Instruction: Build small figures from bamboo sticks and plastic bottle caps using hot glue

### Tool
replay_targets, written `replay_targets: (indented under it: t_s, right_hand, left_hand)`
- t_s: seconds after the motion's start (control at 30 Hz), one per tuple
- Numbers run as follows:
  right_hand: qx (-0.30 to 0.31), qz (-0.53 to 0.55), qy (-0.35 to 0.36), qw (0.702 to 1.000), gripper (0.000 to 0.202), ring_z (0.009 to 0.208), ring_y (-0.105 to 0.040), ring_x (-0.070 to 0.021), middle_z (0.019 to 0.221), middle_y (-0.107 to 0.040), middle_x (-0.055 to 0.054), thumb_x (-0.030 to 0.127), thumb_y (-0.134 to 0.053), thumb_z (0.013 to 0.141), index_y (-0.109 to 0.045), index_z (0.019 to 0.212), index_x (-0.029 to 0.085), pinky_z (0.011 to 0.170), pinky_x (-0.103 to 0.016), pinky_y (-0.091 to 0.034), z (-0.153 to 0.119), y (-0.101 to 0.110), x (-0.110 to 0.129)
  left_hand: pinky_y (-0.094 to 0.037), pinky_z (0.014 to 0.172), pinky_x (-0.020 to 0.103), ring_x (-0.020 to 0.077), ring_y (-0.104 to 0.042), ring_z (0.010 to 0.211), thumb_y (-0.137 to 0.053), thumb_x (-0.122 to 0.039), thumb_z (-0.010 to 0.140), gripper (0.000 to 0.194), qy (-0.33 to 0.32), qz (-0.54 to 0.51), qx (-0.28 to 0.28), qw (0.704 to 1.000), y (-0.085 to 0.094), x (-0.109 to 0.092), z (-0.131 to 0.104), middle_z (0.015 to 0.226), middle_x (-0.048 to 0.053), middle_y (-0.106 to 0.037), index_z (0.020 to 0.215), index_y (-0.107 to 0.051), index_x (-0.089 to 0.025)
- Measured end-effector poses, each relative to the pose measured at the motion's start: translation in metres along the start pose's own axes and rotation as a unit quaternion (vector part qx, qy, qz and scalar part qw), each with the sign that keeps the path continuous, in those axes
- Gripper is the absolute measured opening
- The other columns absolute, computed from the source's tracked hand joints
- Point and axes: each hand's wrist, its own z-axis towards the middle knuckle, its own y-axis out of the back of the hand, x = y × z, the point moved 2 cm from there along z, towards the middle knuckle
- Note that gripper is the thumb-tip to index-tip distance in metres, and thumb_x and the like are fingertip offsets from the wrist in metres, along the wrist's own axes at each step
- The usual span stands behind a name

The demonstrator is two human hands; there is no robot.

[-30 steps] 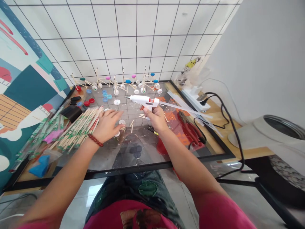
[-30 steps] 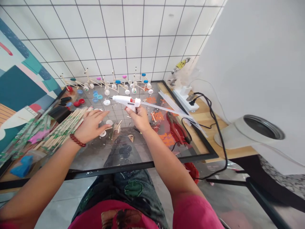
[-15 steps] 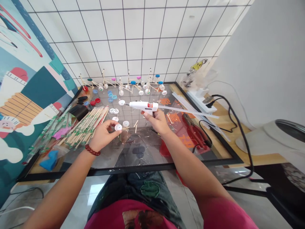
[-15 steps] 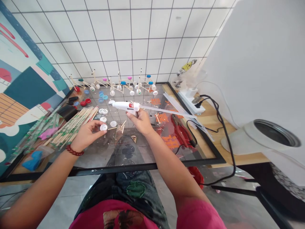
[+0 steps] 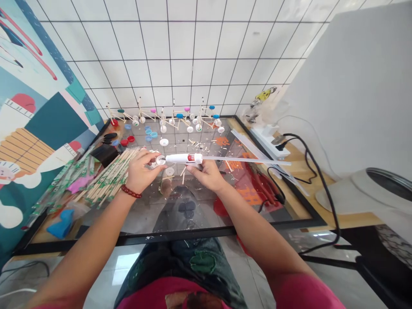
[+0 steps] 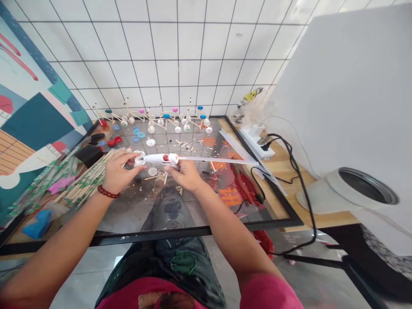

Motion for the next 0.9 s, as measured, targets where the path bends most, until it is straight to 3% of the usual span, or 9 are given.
replay_targets:
  t_s: [0.3,0.43,0.53,0.6,0.7,0.8,0.9]
  right_hand:
    - [0.002,0.012,0.017,1.0,0.031,0.093,-0.074,-0.0284,0.104,-0.083,-0.007,0.05,-0.076,0.097,-0.087,0.111,0.025,0.092,-0.043,-0.061,0.0,-0.003,0.011]
    - [-0.004,0.012,0.018,1.0,0.036,0.091,-0.073,-0.0275,0.099,-0.082,-0.006,0.057,-0.077,0.096,-0.086,0.107,0.025,0.09,-0.042,-0.06,-0.002,-0.007,0.012]
    - [-0.037,0.055,-0.014,0.998,0.046,0.089,-0.073,-0.027,0.099,-0.082,-0.006,0.068,-0.082,0.09,-0.085,0.104,0.024,0.088,-0.042,-0.06,-0.002,-0.006,0.008]
    - [-0.064,0.086,-0.034,0.994,0.051,0.09,-0.074,-0.0275,0.099,-0.083,-0.007,0.072,-0.084,0.088,-0.084,0.103,0.023,0.089,-0.043,-0.061,-0.003,-0.005,0.006]
    - [-0.077,0.116,-0.042,0.989,0.054,0.091,-0.075,-0.0279,0.097,-0.083,-0.008,0.075,-0.086,0.086,-0.084,0.101,0.023,0.091,-0.043,-0.062,-0.002,-0.005,0.006]
    - [-0.077,0.129,-0.042,0.988,0.055,0.096,-0.076,-0.0288,0.095,-0.082,-0.008,0.077,-0.088,0.082,-0.082,0.095,0.024,0.092,-0.043,-0.062,-0.001,-0.008,0.008]
    - [-0.083,0.127,-0.042,0.988,0.056,0.093,-0.075,-0.0271,0.096,-0.082,-0.007,0.077,-0.089,0.08,-0.082,0.097,0.024,0.088,-0.041,-0.062,-0.001,-0.012,0.01]
  left_hand:
    - [-0.059,0.092,0.043,0.0281,-0.072,0.092,-0.095,-0.044,0.076,0.027,0.025,0.032,0.049,0.998,0.001,-0.004,-0.002,0.095,0.007,-0.076,0.095,-0.087,-0.027]
    - [-0.06,0.097,0.046,0.0284,-0.072,0.095,-0.096,-0.038,0.072,0.025,0.042,0.027,0.034,0.998,0.005,-0.005,-0.002,0.099,0.006,-0.077,0.092,-0.087,-0.027]
    - [-0.061,0.09,0.042,0.024,-0.07,0.087,-0.099,-0.04,0.07,0.03,0.095,-0.057,-0.008,0.994,0.007,-0.003,-0.004,0.097,0.005,-0.077,0.094,-0.087,-0.026]
    - [-0.06,0.084,0.037,0.0204,-0.068,0.084,-0.101,-0.043,0.07,0.036,0.155,-0.167,-0.051,0.972,0.007,-0.001,-0.004,0.095,0.003,-0.077,0.097,-0.086,-0.024]
    - [-0.056,0.072,0.029,0.015,-0.065,0.076,-0.104,-0.052,0.069,0.046,0.25,-0.336,-0.086,0.904,0.006,-0.001,-0.004,0.089,0.003,-0.076,0.096,-0.083,-0.021]
    - [-0.05,0.06,0.024,0.011,-0.059,0.065,-0.098,-0.064,0.078,0.052,0.327,-0.435,-0.074,0.836,0.004,-0.008,-0.002,0.08,0.002,-0.071,0.091,-0.078,-0.018]
    - [-0.044,0.052,0.023,0.0088,-0.053,0.058,-0.089,-0.074,0.086,0.059,0.385,-0.473,-0.045,0.791,0.002,-0.02,-0.003,0.075,0.0,-0.065,0.09,-0.073,-0.018]
